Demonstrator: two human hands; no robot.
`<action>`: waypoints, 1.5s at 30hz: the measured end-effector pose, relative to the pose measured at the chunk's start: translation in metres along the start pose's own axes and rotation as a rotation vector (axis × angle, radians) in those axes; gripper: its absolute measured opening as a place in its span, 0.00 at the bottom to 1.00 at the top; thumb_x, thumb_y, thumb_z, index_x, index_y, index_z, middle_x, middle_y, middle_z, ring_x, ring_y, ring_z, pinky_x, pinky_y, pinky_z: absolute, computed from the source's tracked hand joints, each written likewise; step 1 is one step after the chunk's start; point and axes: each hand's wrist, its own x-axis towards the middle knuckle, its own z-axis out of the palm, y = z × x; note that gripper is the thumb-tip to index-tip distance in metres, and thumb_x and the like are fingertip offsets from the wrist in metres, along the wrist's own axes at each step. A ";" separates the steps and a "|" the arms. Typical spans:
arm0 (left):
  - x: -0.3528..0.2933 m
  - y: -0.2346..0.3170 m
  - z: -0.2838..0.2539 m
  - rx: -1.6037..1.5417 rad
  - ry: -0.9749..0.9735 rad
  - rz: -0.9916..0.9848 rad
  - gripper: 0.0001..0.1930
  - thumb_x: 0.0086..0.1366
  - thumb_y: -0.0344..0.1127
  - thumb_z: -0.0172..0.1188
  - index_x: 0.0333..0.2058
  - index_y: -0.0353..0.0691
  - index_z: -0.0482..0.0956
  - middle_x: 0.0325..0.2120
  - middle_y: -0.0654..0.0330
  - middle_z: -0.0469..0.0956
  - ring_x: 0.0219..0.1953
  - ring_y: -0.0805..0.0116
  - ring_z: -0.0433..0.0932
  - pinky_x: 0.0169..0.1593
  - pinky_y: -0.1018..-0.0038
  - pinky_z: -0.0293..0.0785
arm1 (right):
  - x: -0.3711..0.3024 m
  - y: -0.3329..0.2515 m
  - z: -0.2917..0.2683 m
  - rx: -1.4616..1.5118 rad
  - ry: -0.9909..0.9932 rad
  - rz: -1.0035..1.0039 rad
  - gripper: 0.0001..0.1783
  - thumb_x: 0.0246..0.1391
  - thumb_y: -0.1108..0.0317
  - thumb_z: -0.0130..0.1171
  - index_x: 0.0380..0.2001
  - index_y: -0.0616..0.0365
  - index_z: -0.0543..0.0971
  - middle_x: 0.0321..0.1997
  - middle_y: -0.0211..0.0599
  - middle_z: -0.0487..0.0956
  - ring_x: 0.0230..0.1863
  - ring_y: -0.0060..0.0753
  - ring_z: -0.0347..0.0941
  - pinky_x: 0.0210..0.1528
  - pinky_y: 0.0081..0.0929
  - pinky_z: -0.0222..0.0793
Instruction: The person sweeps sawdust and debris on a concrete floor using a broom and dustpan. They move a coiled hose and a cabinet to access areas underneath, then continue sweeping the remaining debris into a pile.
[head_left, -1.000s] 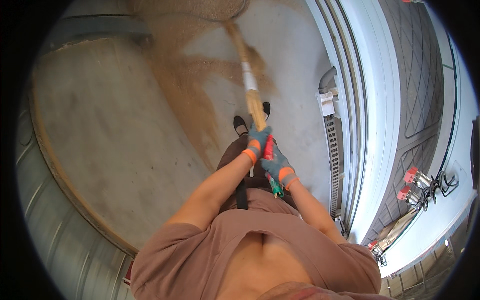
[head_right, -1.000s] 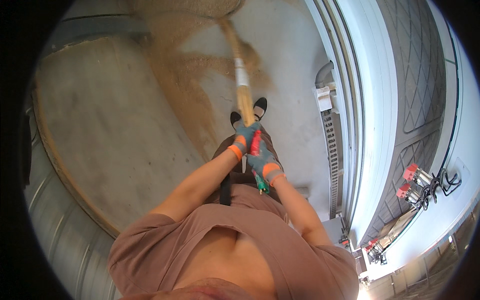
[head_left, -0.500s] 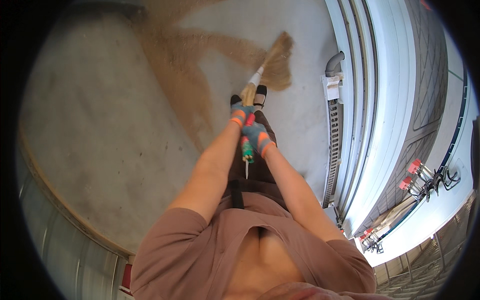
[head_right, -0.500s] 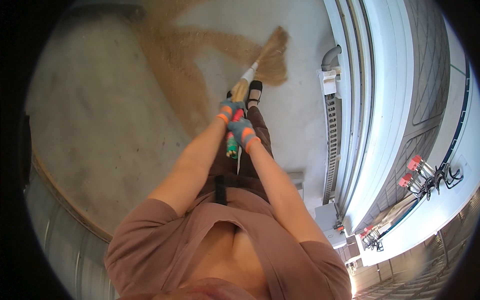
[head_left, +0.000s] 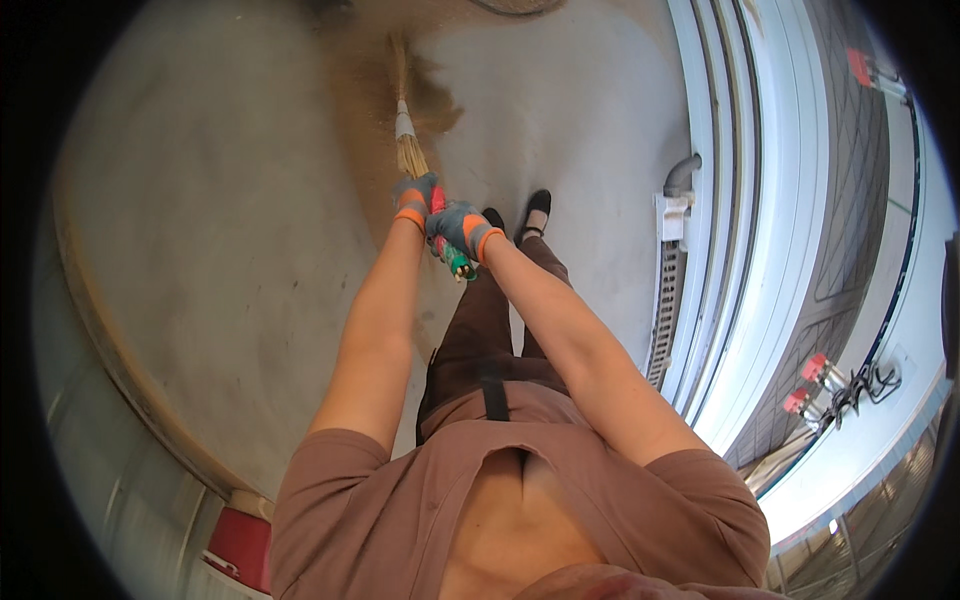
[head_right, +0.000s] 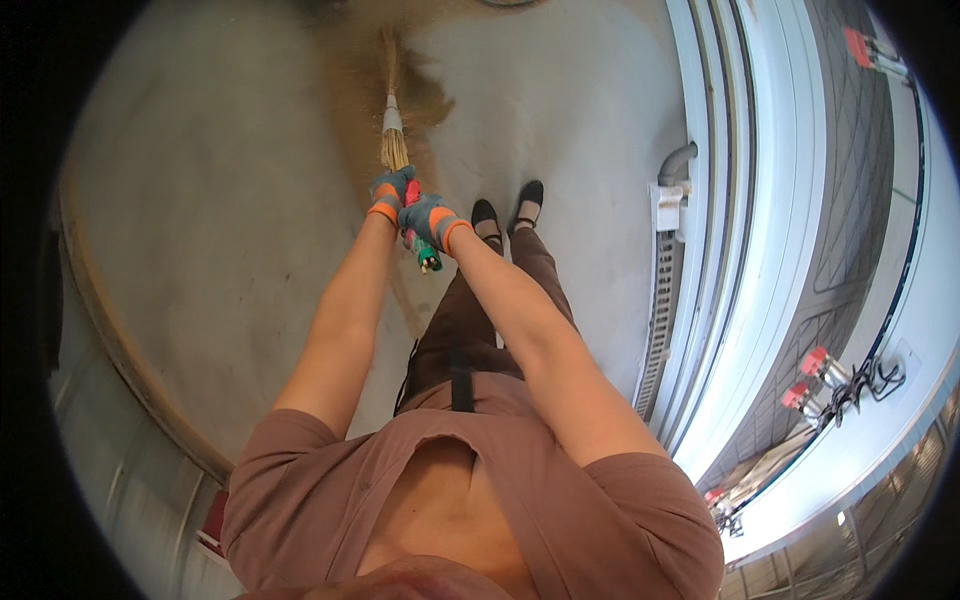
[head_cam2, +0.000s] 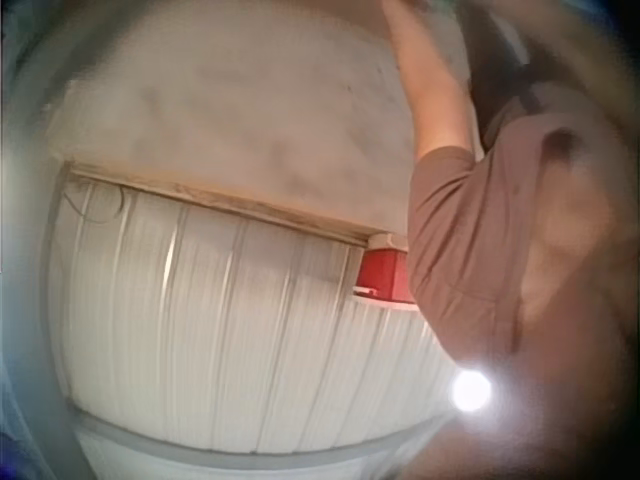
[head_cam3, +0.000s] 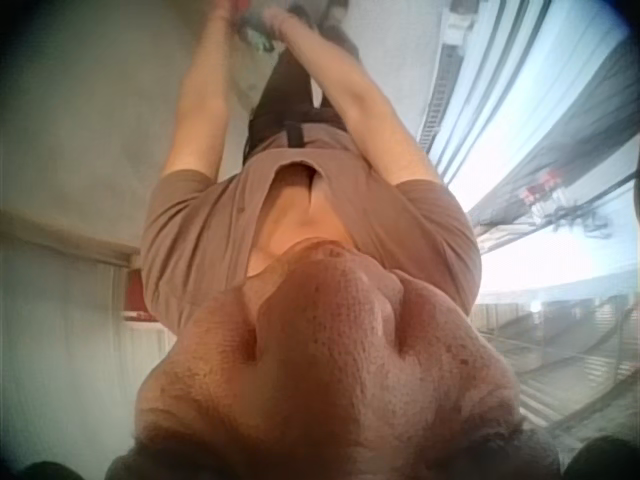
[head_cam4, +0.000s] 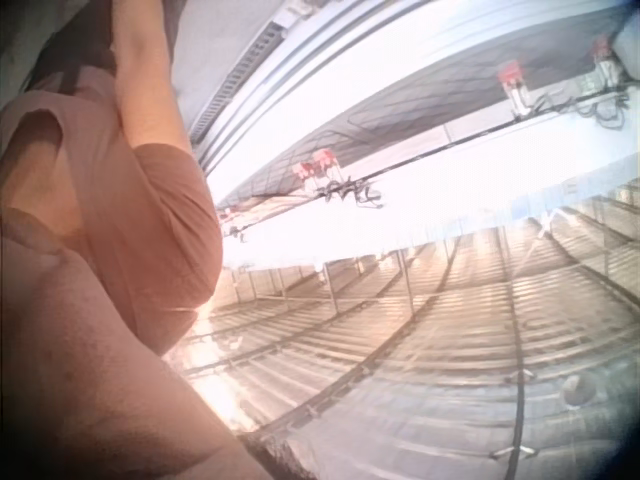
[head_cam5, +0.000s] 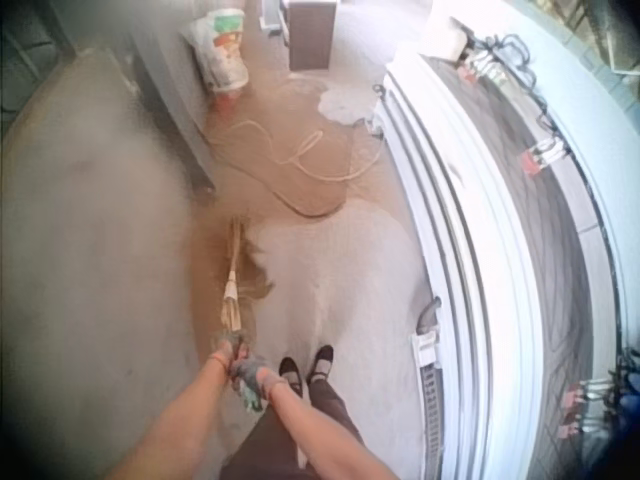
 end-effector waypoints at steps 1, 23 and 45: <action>-0.009 0.006 -0.004 -0.099 -0.019 0.023 0.12 0.60 0.34 0.72 0.39 0.37 0.81 0.27 0.56 0.81 0.22 0.62 0.79 0.25 0.63 0.76 | -0.011 -0.014 0.004 -0.134 0.000 -0.041 0.15 0.46 0.69 0.64 0.38 0.63 0.79 0.31 0.45 0.83 0.26 0.38 0.80 0.29 0.36 0.78; -0.309 -0.064 0.084 -1.061 0.150 -0.320 0.10 0.60 0.32 0.69 0.37 0.36 0.78 0.24 0.58 0.78 0.21 0.65 0.76 0.24 0.66 0.74 | -0.205 -0.022 -0.090 -0.834 -0.470 0.111 0.24 0.55 0.57 0.66 0.51 0.59 0.77 0.41 0.37 0.82 0.40 0.28 0.78 0.46 0.29 0.74; -0.114 -0.270 0.039 -1.650 -0.180 -0.278 0.12 0.65 0.47 0.58 0.30 0.45 0.78 0.30 0.59 0.80 0.34 0.59 0.78 0.43 0.59 0.76 | 0.103 0.141 0.053 -1.977 -0.999 0.108 0.24 0.48 0.48 0.64 0.40 0.56 0.86 0.40 0.48 0.86 0.39 0.49 0.81 0.45 0.41 0.74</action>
